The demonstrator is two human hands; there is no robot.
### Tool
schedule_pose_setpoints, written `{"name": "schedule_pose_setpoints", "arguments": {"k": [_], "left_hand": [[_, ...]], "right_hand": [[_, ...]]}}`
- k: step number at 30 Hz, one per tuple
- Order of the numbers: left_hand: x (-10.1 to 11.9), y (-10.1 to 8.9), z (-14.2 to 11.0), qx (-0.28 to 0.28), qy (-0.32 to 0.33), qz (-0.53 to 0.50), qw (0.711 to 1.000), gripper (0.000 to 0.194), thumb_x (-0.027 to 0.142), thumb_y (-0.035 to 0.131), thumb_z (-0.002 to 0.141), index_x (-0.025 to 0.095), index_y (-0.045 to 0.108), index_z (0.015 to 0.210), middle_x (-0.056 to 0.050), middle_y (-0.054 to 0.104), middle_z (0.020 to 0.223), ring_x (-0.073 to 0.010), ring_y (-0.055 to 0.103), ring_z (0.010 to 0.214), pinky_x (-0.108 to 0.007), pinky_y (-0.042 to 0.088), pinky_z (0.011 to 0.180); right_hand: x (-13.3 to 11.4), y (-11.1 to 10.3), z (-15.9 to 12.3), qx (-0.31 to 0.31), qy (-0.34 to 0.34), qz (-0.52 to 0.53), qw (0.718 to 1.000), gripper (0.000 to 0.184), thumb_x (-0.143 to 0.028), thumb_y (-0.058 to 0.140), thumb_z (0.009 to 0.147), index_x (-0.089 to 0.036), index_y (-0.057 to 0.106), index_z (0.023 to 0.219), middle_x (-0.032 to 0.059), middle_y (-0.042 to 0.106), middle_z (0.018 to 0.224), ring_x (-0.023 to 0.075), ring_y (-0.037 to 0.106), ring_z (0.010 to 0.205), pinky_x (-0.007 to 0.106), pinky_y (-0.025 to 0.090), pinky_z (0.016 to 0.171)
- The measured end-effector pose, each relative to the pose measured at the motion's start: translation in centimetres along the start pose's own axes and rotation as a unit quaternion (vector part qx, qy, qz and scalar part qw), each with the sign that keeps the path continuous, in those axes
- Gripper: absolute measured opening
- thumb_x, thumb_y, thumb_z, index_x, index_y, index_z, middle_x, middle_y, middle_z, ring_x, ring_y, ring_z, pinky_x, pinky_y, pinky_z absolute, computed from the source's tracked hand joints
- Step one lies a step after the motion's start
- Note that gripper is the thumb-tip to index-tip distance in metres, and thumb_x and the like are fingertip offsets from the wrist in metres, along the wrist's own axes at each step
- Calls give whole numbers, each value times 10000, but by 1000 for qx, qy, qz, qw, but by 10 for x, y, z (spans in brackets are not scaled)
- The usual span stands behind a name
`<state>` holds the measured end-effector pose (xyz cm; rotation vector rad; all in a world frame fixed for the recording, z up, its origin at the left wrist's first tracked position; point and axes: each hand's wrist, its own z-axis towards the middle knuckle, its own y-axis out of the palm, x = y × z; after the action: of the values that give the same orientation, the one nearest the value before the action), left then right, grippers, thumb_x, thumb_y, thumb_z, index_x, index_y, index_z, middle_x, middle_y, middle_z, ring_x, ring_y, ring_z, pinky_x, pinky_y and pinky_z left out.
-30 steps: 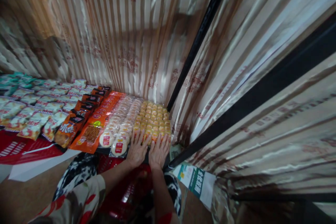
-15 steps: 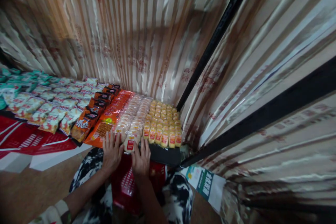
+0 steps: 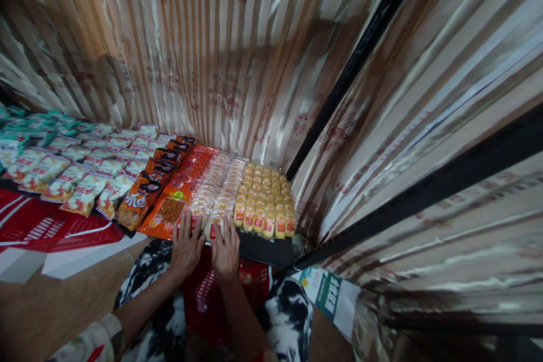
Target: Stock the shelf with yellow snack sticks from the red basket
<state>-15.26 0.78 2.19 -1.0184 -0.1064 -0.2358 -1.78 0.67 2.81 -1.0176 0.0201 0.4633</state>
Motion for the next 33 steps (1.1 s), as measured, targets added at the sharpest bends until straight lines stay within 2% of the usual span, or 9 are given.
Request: {"name": "schedule_pose_setpoints", "arguments": {"k": [10, 18, 25, 30, 33], "left_hand": [[2, -1, 2, 9, 10, -14, 1000, 557, 262, 445, 884, 201, 287, 1415, -158, 49, 1522, -327, 106, 1391, -562, 227, 1070], [4, 1, 0, -16, 29, -15, 999, 548, 260, 408, 889, 166, 287, 1415, -158, 150, 1511, -307, 93, 1396, -535, 201, 1093], [4, 7, -1, -5, 26, -24, 999, 566, 268, 397, 892, 155, 250, 1427, -151, 97, 1521, -309, 90, 1396, -529, 218, 1091], [5, 7, -3, -3, 24, -21, 999, 538, 281, 393, 893, 150, 306, 1407, -155, 145, 1513, -313, 101, 1395, -539, 203, 1093], [9, 4, -3, -11, 29, -18, 999, 507, 256, 402, 882, 187, 366, 1383, -132, 194, 1505, -303, 116, 1395, -537, 190, 1097]], "right_hand": [[-3, 5, 2, 4, 24, -5, 1000, 433, -209, 395, 910, -197, 437, 1340, 118, 333, 1459, 240, 205, 1375, 394, 327, 1019], [-4, 10, 2, 24, 35, -1, 999, 416, -232, 400, 909, -200, 467, 1319, 116, 374, 1435, 238, 271, 1347, 394, 339, 1013], [-7, 10, 2, 18, 44, -16, 999, 412, -223, 390, 916, -188, 470, 1318, 121, 369, 1438, 238, 261, 1351, 384, 333, 1016], [-8, 10, 1, 17, 55, -10, 998, 430, -224, 386, 914, -197, 439, 1340, 105, 364, 1443, 229, 263, 1350, 381, 348, 1009], [-9, 9, 2, 21, 60, -6, 998, 423, -222, 392, 911, -207, 453, 1330, 96, 359, 1448, 225, 262, 1351, 384, 351, 1012]]}}
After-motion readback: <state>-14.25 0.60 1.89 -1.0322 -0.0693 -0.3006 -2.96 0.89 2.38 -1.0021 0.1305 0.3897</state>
